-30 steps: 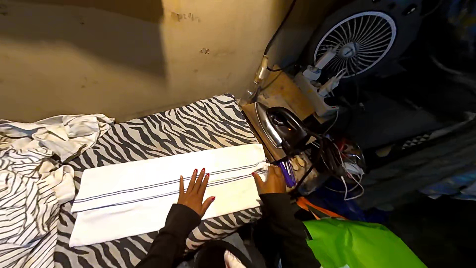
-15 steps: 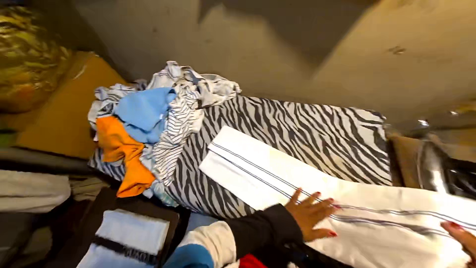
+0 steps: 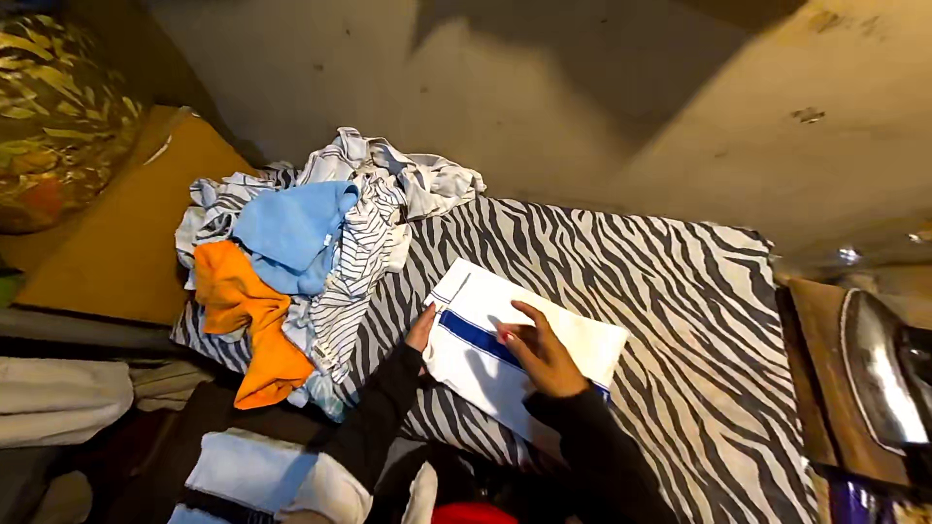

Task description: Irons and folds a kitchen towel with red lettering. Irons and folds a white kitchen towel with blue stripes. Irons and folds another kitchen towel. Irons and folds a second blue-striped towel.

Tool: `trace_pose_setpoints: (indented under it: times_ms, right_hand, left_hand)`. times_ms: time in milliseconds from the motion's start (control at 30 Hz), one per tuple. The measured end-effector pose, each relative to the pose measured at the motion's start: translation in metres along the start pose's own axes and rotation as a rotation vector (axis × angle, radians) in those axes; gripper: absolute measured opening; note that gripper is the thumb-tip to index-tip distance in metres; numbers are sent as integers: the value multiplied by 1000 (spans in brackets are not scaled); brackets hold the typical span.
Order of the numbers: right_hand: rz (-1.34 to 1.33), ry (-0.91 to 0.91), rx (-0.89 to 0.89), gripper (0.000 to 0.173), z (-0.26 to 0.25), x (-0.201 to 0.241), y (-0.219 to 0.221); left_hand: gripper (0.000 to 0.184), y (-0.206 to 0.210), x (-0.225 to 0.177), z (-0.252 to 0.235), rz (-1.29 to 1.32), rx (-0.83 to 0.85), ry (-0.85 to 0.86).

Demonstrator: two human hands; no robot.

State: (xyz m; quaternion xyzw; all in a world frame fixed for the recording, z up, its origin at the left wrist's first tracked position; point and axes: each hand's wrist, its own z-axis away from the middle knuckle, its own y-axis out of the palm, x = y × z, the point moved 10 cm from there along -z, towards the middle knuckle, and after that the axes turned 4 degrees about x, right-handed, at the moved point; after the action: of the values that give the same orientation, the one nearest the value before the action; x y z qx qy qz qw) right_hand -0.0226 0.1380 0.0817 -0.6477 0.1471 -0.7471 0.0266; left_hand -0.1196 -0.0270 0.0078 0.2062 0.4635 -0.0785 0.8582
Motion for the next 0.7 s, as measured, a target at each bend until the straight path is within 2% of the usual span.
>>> trace_pose_setpoints:
  times_ms: [67, 167, 300, 400, 567, 633, 700]
  right_hand:
    - [-60, 61, -21, 44, 30, -19, -30]
    - [-138, 179, -167, 29, 82, -49, -82]
    - [-112, 235, -315, 26, 118, -67, -122]
    - [39, 122, -335, 27, 105, -60, -124]
    - [496, -91, -286, 30, 63, -24, -117]
    - [646, -90, -265, 33, 39, -14, -122]
    - [765, 52, -160, 52, 11, -27, -127]
  left_hand:
    - [38, 5, -2, -7, -48, 64, -10]
    - [44, 10, -12, -22, -224, 219, 41]
    - [37, -14, -24, -39, -239, 165, 53]
    - [30, -14, -31, -43, -294, 167, 41]
    - [32, -12, -48, -51, -785, 81, 94]
    - [35, -12, -62, -47, -1006, -13, 181]
    - [49, -13, -70, -40, -1178, -91, 246]
